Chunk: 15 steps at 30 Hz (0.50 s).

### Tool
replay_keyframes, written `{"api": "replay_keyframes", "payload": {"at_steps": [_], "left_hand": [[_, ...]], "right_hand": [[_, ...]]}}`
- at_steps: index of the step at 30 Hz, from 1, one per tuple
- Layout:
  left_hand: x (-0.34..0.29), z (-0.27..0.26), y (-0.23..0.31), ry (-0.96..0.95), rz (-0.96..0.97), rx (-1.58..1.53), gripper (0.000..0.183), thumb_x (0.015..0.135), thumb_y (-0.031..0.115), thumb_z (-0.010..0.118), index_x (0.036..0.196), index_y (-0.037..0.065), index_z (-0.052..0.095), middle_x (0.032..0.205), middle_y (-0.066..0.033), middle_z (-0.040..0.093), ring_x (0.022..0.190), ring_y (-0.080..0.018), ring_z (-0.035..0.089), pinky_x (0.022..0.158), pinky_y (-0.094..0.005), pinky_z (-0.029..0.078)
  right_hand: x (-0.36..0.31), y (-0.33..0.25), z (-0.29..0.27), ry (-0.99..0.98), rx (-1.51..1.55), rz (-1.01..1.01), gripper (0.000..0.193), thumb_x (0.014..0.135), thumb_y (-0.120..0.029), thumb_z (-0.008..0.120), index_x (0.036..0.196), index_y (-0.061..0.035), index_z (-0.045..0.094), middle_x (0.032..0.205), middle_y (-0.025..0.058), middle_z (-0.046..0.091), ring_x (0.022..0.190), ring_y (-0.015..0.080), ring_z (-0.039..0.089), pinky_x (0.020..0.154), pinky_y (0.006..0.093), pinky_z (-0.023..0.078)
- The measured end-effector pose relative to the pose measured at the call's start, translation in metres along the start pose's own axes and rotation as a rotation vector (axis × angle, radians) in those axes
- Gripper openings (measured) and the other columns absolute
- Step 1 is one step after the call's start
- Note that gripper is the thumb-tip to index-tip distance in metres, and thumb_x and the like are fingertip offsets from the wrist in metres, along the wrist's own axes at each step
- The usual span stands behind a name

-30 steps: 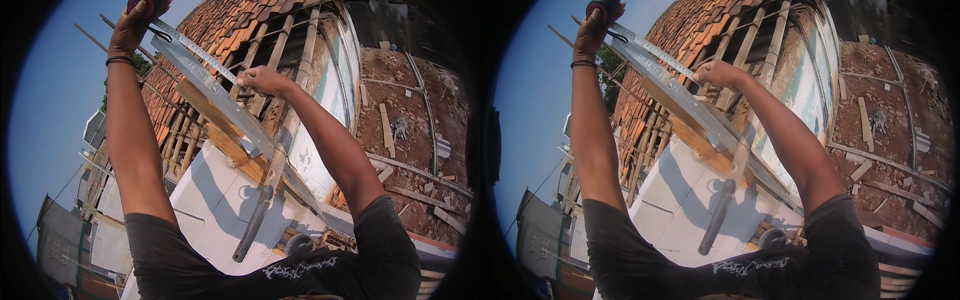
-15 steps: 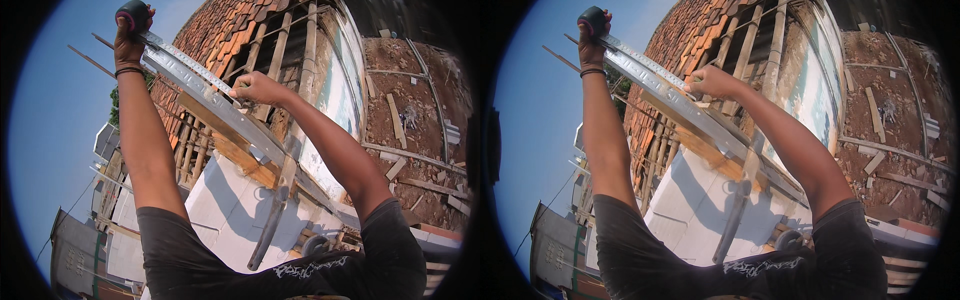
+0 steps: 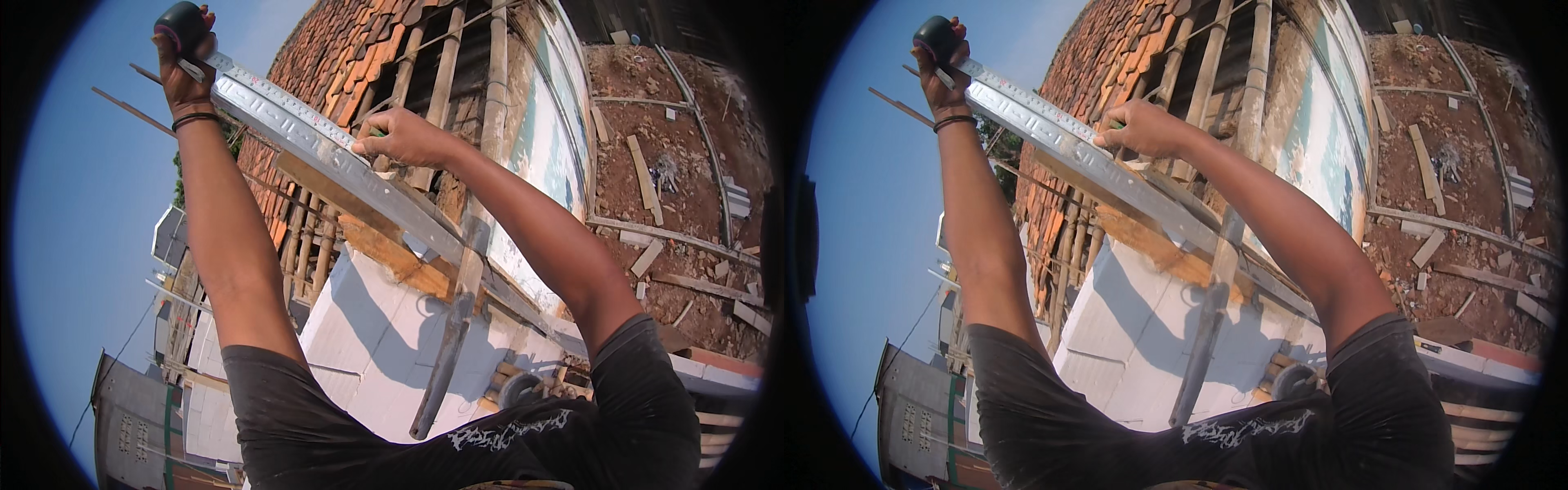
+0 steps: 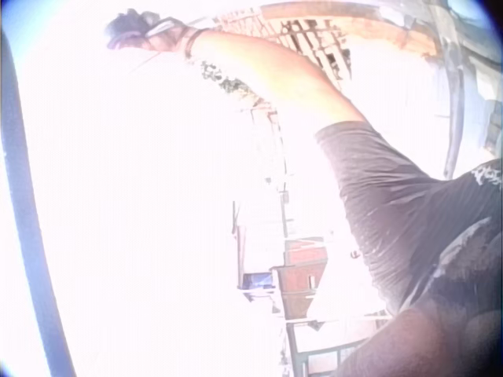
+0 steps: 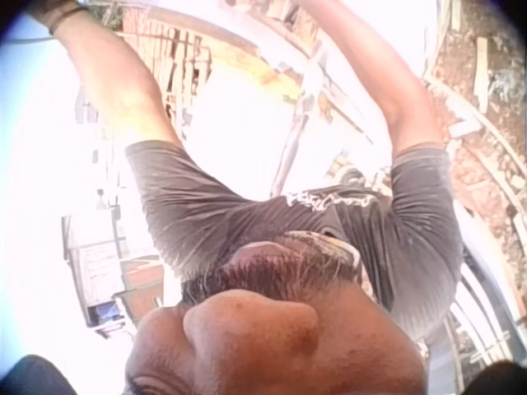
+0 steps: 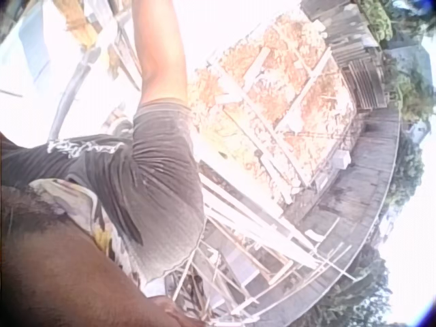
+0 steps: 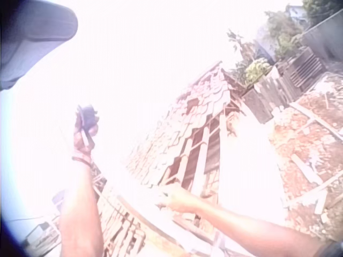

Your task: The person measures a metal roof frame and building structure using a tape measure, marking the frame with a pencil and then walking across a bamboo scaffold while holding the tape measure.

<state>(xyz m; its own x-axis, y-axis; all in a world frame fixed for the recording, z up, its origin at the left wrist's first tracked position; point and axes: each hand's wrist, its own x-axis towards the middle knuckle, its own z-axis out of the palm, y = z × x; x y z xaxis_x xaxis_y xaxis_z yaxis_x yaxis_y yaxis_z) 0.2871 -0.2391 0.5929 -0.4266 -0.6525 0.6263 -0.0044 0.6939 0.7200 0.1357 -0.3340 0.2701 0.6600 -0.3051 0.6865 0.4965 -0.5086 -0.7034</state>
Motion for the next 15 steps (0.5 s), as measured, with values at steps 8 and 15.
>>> {"api": "replay_keyframes", "payload": {"at_steps": [8, 15], "left_hand": [[-0.007, 0.015, -0.012, 0.046, 0.082, 0.092, 0.059, 0.08, 0.04, 0.063, 0.115, -0.005, 0.048, 0.111, -0.0262, 0.051, 0.096, -0.0293, 0.053, 0.054, -0.0228, 0.043], [-0.005, 0.018, -0.012, -0.019, 0.056, 0.066, 0.057, 0.085, 0.041, 0.056, 0.118, -0.004, 0.046, 0.112, -0.026, 0.051, 0.097, -0.0291, 0.053, 0.055, -0.0234, 0.043]], "right_hand": [[-0.006, -0.004, 0.002, 0.022, -0.006, 0.001, 0.031, 0.082, -0.033, 0.064, 0.083, -0.0021, 0.062, 0.075, 0.0048, 0.058, 0.071, 0.0107, 0.053, 0.064, 0.0274, 0.043], [-0.008, -0.009, -0.001, 0.043, 0.078, -0.039, 0.027, 0.083, -0.03, 0.061, 0.087, -0.0025, 0.062, 0.082, 0.0052, 0.06, 0.075, 0.0113, 0.055, 0.066, 0.0249, 0.042]]}}
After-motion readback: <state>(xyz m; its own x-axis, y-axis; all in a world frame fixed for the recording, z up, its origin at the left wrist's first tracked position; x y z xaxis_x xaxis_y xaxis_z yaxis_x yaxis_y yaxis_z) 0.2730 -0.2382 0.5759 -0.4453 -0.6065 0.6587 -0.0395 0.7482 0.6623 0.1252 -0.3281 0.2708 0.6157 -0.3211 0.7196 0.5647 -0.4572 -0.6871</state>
